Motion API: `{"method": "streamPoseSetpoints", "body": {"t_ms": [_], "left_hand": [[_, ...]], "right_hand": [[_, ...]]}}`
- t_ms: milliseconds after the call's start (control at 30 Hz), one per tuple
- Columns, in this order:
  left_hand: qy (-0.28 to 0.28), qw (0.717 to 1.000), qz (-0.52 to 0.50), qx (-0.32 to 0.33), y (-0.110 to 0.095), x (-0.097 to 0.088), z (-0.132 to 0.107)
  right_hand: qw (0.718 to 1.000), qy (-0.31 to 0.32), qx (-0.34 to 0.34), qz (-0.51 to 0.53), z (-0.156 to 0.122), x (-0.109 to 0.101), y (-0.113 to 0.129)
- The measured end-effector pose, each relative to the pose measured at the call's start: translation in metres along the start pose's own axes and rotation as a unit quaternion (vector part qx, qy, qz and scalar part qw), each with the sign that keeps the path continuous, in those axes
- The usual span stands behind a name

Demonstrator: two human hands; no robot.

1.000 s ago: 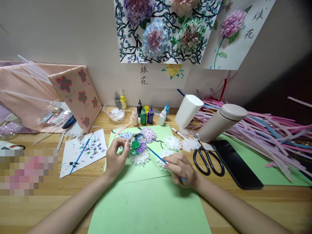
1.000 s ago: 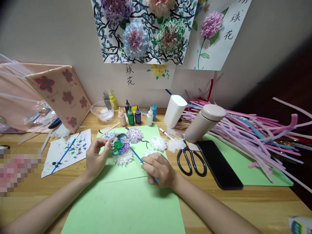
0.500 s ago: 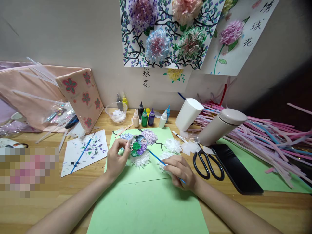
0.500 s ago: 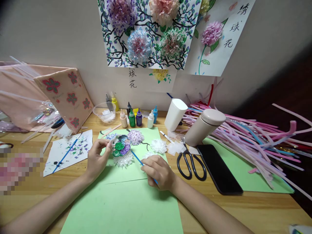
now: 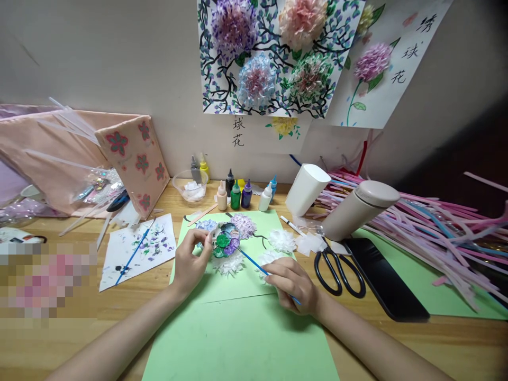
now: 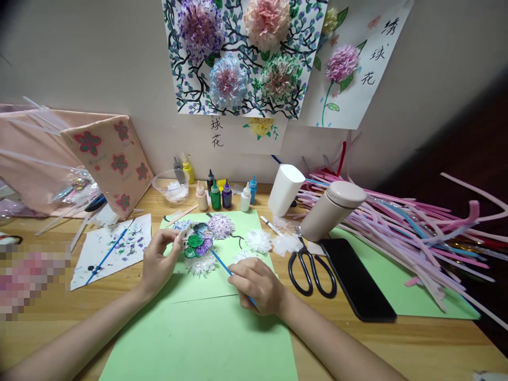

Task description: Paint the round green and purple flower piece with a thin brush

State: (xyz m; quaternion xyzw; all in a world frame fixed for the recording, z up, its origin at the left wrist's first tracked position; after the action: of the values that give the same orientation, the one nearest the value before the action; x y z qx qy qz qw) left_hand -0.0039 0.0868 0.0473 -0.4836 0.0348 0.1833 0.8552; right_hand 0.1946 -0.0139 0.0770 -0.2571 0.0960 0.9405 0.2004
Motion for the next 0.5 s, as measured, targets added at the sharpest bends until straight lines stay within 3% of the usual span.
{"method": "streamPoseSetpoints", "body": {"t_ms": [500], "left_hand": [[0.007,1.000,0.005,0.001,0.0006,0.0001,-0.0003]], "right_hand": [[0.999,-0.025,0.024,-0.007,0.0016,-0.0079,-0.0031]]}}
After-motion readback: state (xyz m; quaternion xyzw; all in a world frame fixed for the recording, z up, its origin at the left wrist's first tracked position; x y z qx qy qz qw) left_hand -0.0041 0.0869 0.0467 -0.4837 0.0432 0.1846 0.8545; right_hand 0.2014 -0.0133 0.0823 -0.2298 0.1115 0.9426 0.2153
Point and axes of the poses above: each hand's wrist, its own z-axis towards the middle knuckle, its own x-axis out of the palm, y = z × x, the point moved 10 cm from there along z, towards the middle knuckle, and after that the axes turned 5 degrees about -y, right-handed, at the moved point
